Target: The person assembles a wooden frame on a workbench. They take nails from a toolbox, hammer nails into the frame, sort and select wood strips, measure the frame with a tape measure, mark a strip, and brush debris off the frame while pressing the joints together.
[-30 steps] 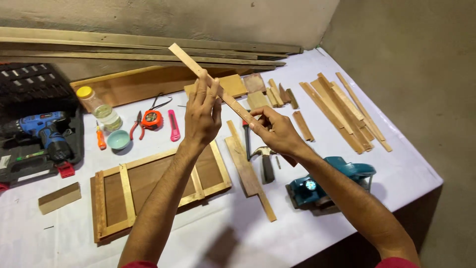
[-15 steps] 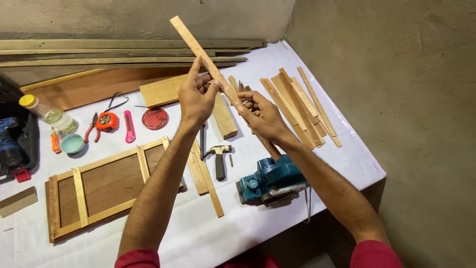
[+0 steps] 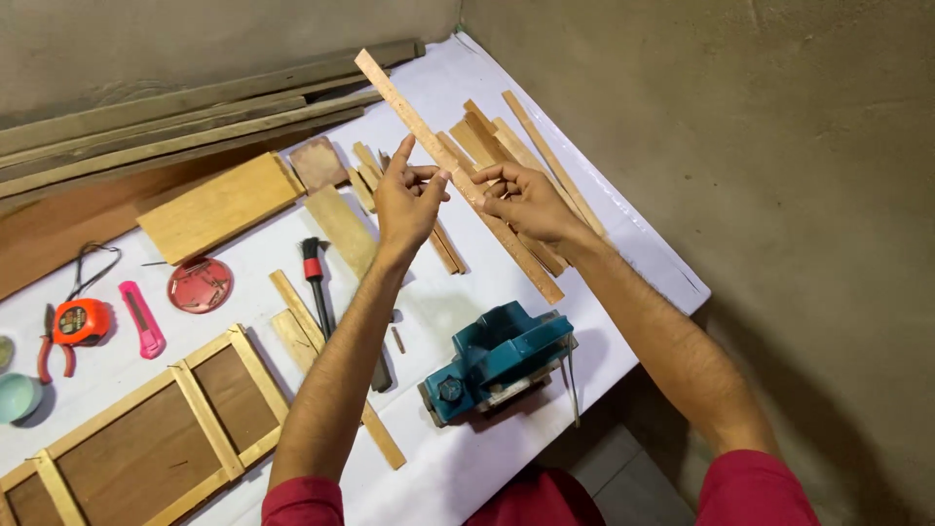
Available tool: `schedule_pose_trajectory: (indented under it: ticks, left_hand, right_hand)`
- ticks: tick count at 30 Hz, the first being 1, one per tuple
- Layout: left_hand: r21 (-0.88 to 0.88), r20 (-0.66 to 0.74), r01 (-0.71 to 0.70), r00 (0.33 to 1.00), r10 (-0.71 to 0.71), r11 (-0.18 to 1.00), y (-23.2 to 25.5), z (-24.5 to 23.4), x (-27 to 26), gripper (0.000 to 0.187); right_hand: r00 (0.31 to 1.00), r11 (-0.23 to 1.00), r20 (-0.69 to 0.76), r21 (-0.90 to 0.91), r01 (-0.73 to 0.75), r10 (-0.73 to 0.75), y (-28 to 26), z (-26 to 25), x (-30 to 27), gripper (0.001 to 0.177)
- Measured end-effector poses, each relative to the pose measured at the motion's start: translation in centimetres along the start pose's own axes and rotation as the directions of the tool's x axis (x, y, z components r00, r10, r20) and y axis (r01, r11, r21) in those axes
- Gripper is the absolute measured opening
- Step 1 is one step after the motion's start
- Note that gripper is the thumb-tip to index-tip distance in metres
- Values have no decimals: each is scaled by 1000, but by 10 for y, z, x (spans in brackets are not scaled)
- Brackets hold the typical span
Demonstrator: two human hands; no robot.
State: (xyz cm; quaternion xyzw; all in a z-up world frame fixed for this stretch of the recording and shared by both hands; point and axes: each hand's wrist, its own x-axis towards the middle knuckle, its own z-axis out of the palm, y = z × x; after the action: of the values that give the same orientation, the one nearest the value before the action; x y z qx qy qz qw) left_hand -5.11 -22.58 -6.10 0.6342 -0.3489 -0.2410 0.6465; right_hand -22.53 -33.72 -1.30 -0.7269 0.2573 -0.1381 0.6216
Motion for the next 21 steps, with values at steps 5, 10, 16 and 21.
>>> schedule_pose_trajectory:
  ticks: [5,10,16,21]
  left_hand:
    - [76,24,41,999,-42,996,-30,53,12,79]
    - [236,-11,117,993,-118,965,-71,109,18,86]
    - [369,-10,52,999,-52,928,-137,170,37,89]
    - [501,2,103,993,-120,859,-166,204,54,90]
  right_hand:
    - [992,988,-54,-97,-118,113,28,-39,16,35]
    - [997,996,-17,-52,-76,75,113,-87,34,38]
    - [976,976,1,-20,-216,216,182,-132,56,36]
    - [987,984,-11,-71,-161,160,215,-156,74,33]
